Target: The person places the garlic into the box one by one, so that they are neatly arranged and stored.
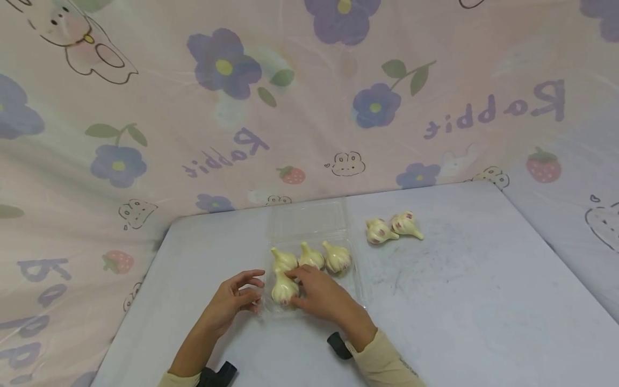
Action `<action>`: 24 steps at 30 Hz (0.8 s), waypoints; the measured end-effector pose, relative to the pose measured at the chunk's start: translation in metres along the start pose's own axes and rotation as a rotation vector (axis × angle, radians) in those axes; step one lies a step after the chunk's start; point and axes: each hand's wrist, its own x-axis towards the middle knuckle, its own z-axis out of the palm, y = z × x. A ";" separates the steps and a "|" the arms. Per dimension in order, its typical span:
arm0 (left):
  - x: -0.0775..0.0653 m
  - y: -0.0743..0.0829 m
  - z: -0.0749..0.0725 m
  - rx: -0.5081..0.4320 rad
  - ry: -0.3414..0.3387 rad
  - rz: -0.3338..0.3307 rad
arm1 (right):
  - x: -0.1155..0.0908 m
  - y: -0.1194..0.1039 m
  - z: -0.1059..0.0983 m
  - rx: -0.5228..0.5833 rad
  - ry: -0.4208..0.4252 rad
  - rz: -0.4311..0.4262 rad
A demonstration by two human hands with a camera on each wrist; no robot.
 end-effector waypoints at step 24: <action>0.000 -0.001 -0.002 -0.003 0.000 0.004 | -0.050 0.032 -0.085 -0.051 0.106 0.005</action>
